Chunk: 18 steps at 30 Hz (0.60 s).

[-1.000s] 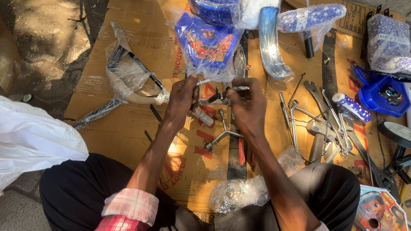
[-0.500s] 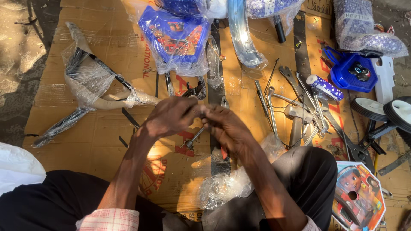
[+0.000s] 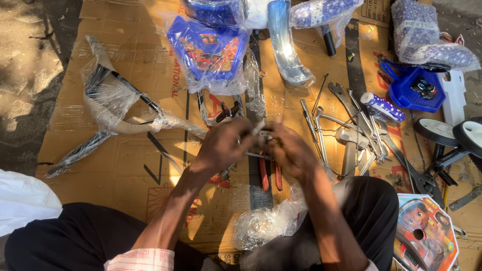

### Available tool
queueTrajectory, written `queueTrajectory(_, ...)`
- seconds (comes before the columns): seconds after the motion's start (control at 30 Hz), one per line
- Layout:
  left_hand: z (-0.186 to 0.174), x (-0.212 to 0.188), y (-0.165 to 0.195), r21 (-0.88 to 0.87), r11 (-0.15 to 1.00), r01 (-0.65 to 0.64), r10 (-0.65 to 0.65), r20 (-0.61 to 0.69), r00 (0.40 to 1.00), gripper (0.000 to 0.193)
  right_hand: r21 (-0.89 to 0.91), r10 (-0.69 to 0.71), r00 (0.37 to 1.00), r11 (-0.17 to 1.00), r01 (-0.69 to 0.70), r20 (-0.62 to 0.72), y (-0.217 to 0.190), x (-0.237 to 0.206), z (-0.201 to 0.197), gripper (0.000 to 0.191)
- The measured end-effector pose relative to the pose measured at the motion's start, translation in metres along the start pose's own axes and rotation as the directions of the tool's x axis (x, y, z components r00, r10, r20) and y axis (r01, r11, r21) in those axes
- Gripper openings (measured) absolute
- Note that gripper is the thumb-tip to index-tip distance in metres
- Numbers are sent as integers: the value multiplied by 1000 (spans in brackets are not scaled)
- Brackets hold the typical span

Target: The person sits on the ground and assembles a children's bicycle from bubble-wrapped parts. They unwrap the frame and seat, fit the seat post and handlebar assembly to the frame, and use a spanner and pliers to tighten bolts, handling small fasteners picked from the cardboard work surface.

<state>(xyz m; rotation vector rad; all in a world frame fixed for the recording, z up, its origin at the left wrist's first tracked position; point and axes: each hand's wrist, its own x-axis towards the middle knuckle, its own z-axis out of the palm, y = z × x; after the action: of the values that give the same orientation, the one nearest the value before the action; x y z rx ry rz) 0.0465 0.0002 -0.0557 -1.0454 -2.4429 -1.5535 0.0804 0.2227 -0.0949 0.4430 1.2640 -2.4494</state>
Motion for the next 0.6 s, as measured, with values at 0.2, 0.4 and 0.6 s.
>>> queueTrajectory(0.2, -2, -6, 8, 201, 950, 238, -266, 127, 956, 43, -552, -252, 968, 807, 210, -1, 5, 5, 0, 21)
queueTrajectory(0.4, -9, 7, -9, 426, 904, 45, 197, -508, 839, 53, -987, -531, 832, -70, 144, 159, 0, 4, -16, 17)
queueTrajectory(0.6, -1, 5, -33, -139, 879, 457, -471, -93, 877, 32, -916, -535, 750, -314, 251, 389, 12, 5, -22, 20)
